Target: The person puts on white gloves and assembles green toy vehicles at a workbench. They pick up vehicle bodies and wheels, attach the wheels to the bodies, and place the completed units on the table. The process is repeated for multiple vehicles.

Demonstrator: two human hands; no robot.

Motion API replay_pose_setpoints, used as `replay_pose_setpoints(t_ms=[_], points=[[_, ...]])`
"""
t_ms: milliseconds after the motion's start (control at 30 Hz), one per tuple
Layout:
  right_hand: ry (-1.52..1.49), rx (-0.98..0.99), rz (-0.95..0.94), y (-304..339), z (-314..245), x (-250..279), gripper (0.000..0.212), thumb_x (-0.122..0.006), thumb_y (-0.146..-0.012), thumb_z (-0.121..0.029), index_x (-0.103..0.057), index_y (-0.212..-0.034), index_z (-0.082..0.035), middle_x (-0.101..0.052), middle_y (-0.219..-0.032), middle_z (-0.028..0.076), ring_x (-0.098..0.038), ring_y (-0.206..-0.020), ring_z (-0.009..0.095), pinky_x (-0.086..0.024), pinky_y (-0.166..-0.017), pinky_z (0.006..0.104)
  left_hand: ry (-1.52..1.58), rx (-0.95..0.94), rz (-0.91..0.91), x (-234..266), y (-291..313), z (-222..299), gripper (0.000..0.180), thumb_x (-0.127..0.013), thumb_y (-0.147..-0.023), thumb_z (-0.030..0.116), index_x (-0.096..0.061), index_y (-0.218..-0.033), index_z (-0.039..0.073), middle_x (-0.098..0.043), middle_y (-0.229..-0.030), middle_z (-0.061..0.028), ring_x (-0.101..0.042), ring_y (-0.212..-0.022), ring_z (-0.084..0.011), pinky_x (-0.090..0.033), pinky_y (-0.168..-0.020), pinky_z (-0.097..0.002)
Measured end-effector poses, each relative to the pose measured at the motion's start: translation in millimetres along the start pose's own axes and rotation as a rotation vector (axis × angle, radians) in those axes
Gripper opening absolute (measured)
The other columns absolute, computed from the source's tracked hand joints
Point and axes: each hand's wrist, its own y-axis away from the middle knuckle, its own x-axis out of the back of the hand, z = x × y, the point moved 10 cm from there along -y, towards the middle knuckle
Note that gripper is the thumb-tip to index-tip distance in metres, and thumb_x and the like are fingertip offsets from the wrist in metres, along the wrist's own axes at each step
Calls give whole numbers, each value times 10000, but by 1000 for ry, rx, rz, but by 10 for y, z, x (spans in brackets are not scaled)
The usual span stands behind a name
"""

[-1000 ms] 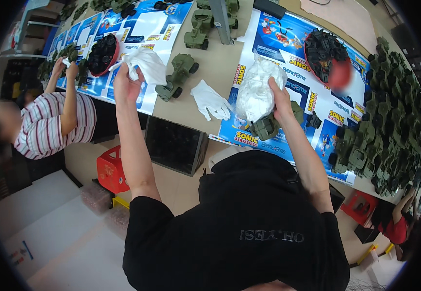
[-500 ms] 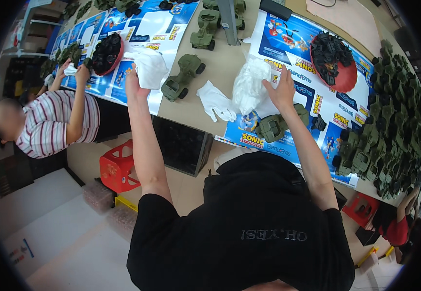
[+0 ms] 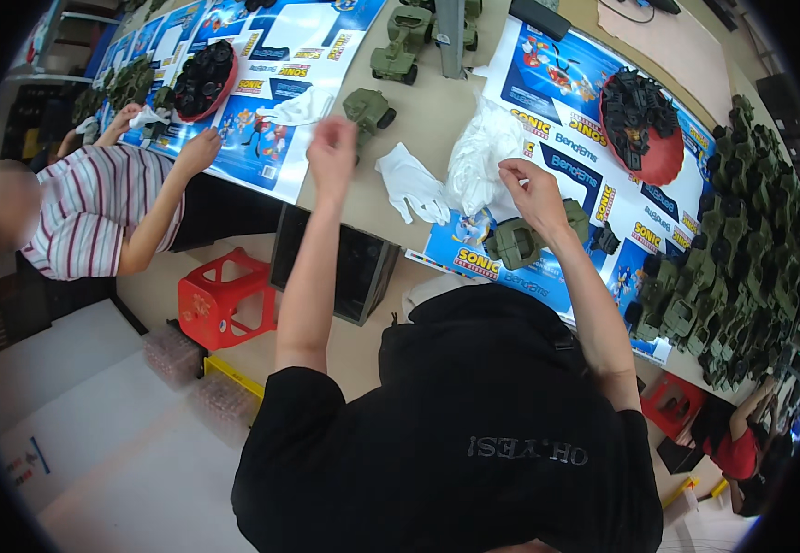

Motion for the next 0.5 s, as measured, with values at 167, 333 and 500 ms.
replay_pose_setpoints(t_ms=[167,333,500], points=[[4,-27,16,128,65,120,205,-610,-885,-158,-676,-999,-1,-692,-897,143,-660,-777,223,-503,-655,322,-649,-338,-179,-806,846,158,280,-719,-767,138,-641,-1014,31,-648,-906,-134,-584,-931,-312,-449,-835,-423],[36,-14,6,264,-61,137,194,-610,-889,-157,-680,-990,-7,-692,-904,131,-649,-741,214,-496,-645,314,-588,-287,-312,-772,840,-302,278,-669,-829,158,-629,-1064,14,-684,-821,-108,-616,-900,-301,-460,-856,-420],[-171,-48,-59,440,-251,145,239,-622,-900,-199,-666,-1055,-22,-689,-968,117,-639,-802,176,-499,-711,296,651,572,-387,-795,1179,156,282,-567,-934,177,-584,-1122,-33,-670,-1029,-118,-607,-1055,-213,-464,-940,-392]])
